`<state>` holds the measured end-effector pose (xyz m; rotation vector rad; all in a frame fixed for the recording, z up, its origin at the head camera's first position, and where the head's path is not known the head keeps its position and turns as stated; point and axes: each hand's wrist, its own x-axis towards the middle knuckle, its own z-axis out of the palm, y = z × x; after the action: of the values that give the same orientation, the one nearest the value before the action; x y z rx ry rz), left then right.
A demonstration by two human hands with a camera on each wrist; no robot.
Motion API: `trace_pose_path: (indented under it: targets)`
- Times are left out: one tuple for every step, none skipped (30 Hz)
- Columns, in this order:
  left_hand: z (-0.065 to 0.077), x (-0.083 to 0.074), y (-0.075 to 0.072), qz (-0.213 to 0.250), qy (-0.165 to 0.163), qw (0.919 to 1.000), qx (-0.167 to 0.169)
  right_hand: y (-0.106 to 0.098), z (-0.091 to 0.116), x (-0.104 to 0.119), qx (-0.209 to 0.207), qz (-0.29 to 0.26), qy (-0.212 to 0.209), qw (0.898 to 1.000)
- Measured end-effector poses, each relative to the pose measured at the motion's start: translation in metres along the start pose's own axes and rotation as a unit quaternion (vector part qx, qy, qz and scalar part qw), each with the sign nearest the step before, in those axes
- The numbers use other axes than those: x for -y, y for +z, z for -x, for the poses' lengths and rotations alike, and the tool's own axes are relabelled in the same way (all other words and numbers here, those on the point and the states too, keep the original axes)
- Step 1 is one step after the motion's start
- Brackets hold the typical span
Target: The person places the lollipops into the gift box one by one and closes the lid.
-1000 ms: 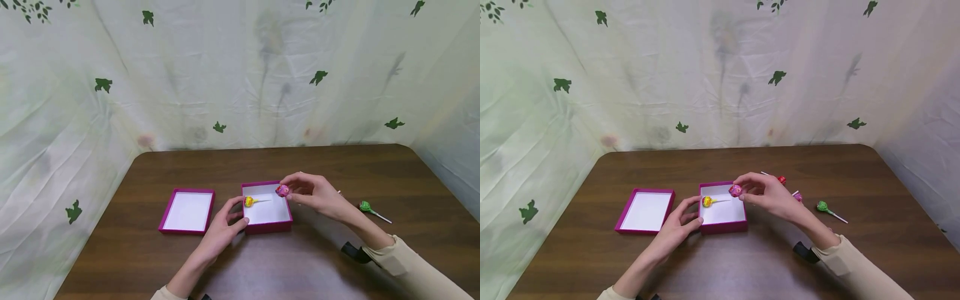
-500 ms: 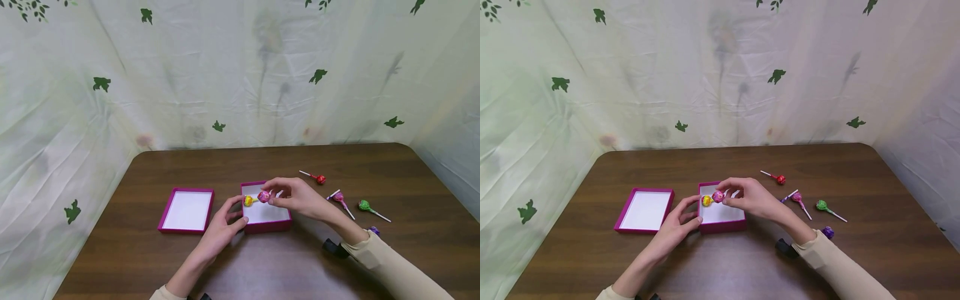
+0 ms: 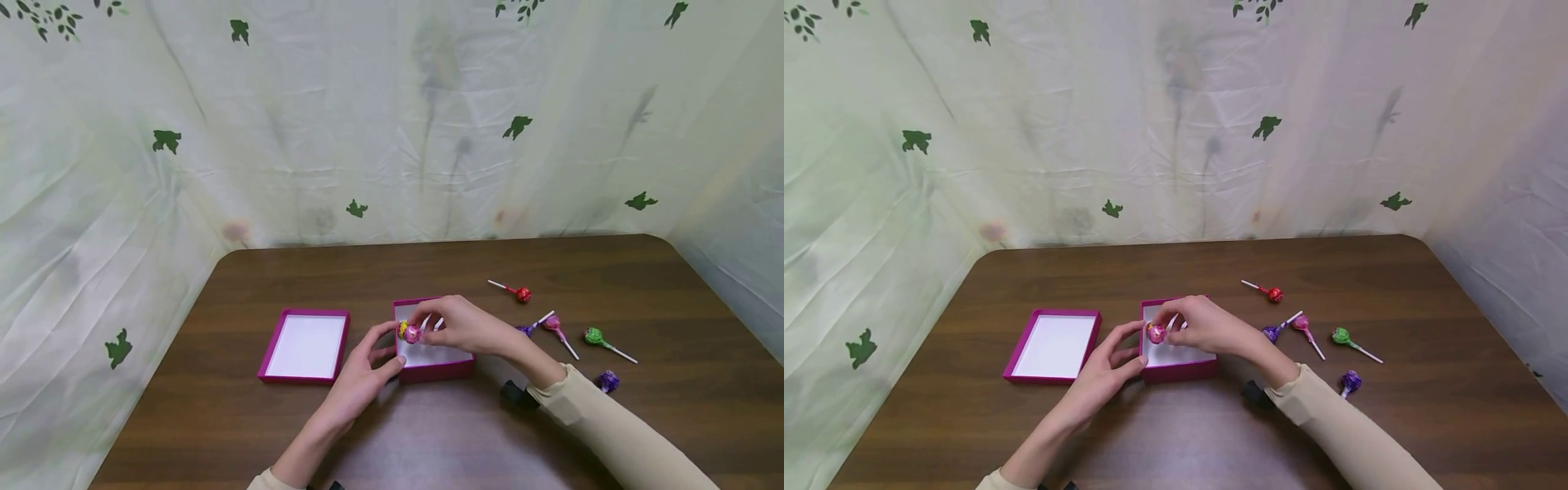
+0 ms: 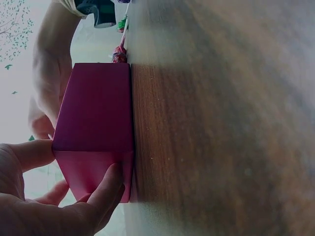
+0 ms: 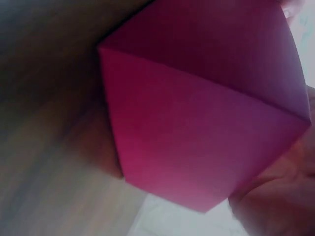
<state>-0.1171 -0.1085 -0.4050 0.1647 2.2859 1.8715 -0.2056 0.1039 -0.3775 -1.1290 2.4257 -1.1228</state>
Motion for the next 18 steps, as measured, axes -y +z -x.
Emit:
trace_pose_path:
  targets:
    - [0.000, 0.000, 0.000, 0.000, 0.000, 1.0000, 0.000, 0.001, -0.002, 0.000, 0.006, 0.008, 0.001, 1.000]
    - [0.000, 0.000, 0.000, 0.000, 0.000, 1.0000, 0.000, 0.002, -0.004, 0.000, 0.011, 0.015, 0.003, 1.000]
    - [0.000, 0.000, 0.000, 0.001, 0.000, 1.0000, 0.000, 0.003, -0.006, 0.000, 0.016, 0.018, 0.006, 1.000]
    - [0.000, 0.000, 0.000, 0.001, 0.000, 1.0000, 0.000, 0.003, -0.008, 0.001, 0.018, 0.021, 0.010, 1.000]
    - [0.000, 0.000, 0.000, 0.002, 0.000, 1.0000, 0.001, 0.004, -0.009, 0.002, 0.020, 0.022, 0.013, 0.999]
    - [0.000, 0.000, 0.000, 0.002, 0.000, 1.0000, 0.001, 0.005, -0.010, 0.003, 0.022, 0.020, 0.018, 0.999]
    - [0.000, 0.000, 0.000, 0.003, 0.001, 1.0000, 0.001, 0.005, -0.012, 0.003, 0.023, 0.019, 0.021, 0.999]
    - [0.000, 0.000, 0.000, 0.004, 0.002, 1.0000, 0.001, 0.006, -0.013, 0.004, 0.024, 0.019, 0.025, 0.999]
    - [0.000, 0.000, 0.000, 0.005, 0.003, 1.0000, 0.001, 0.007, -0.014, 0.004, 0.025, 0.020, 0.028, 0.999]
    - [0.001, -0.001, 0.000, 0.005, 0.003, 1.0000, 0.001, 0.007, -0.015, 0.005, 0.026, 0.022, 0.032, 0.999]
    - [0.001, -0.001, 0.000, 0.005, 0.004, 1.0000, 0.001, 0.008, -0.016, 0.005, 0.027, 0.025, 0.035, 0.999]
    - [0.001, -0.001, 0.000, 0.006, 0.003, 1.0000, 0.001, 0.008, -0.018, 0.005, 0.026, 0.028, 0.041, 0.998]
    - [0.001, -0.001, 0.000, 0.005, 0.002, 1.0000, 0.001, 0.009, -0.019, 0.005, 0.026, 0.029, 0.047, 0.998]
    - [0.001, -0.001, 0.000, 0.004, 0.001, 1.0000, 0.001, 0.009, -0.020, 0.005, 0.024, 0.029, 0.052, 0.998]
    - [0.001, -0.001, 0.001, 0.004, 0.000, 1.0000, 0.000, 0.010, -0.021, 0.004, 0.023, 0.027, 0.058, 0.998]
    - [0.001, -0.001, 0.001, 0.003, -0.001, 1.0000, 0.000, 0.010, -0.022, 0.004, 0.020, 0.026, 0.065, 0.997]
    - [0.001, -0.001, 0.001, 0.002, -0.002, 1.0000, 0.000, 0.011, -0.023, 0.004, 0.017, 0.024, 0.072, 0.997]
    - [0.001, -0.002, 0.001, 0.002, -0.002, 1.0000, 0.000, 0.012, -0.024, 0.004, 0.014, 0.021, 0.081, 0.996]
